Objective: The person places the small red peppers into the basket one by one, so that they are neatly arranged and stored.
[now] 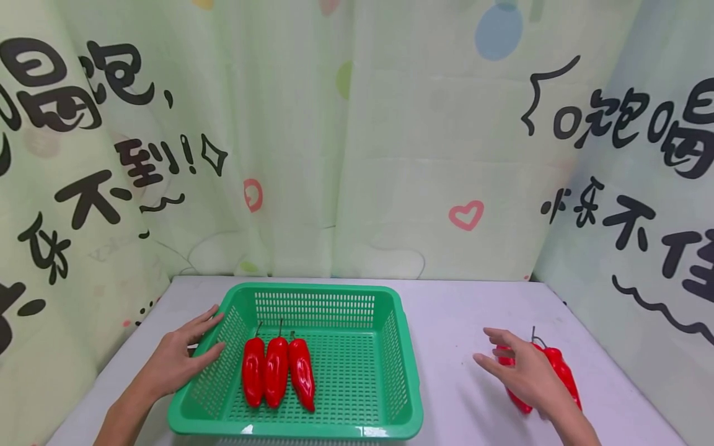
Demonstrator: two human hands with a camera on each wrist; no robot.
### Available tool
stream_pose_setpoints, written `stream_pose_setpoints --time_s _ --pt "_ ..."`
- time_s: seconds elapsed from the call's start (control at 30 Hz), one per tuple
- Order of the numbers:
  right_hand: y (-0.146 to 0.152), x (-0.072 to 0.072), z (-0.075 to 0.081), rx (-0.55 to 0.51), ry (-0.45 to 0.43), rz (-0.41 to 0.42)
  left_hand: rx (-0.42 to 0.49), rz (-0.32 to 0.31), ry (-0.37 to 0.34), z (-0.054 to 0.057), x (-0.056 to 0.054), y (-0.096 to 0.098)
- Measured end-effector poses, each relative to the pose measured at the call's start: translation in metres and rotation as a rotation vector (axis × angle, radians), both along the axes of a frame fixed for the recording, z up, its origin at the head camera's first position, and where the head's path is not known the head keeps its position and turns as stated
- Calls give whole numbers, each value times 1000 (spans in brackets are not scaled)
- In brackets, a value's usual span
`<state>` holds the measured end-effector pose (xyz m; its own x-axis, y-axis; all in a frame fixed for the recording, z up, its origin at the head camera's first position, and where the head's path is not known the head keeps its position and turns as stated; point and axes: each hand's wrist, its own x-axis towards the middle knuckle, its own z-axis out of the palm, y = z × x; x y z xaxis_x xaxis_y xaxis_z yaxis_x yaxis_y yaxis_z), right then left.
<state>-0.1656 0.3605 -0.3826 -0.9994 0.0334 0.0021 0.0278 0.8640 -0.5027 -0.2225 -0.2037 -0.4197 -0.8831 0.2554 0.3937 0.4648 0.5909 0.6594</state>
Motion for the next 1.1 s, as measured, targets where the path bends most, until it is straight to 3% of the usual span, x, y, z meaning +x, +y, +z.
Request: stream_pose_setpoints --time_s 0.23,0.53,0.83,1.1 --pt "7 -1 -4 18 -54 -43 6 -7 5 0 0 0" --pt "12 0 -12 53 -12 -48 5 -8 5 0 1 -1" --pt "23 -1 -20 51 -55 -87 11 -9 9 -1 0 0" --pt "33 -3 -28 58 -17 -70 5 -3 12 -2 -1 0"
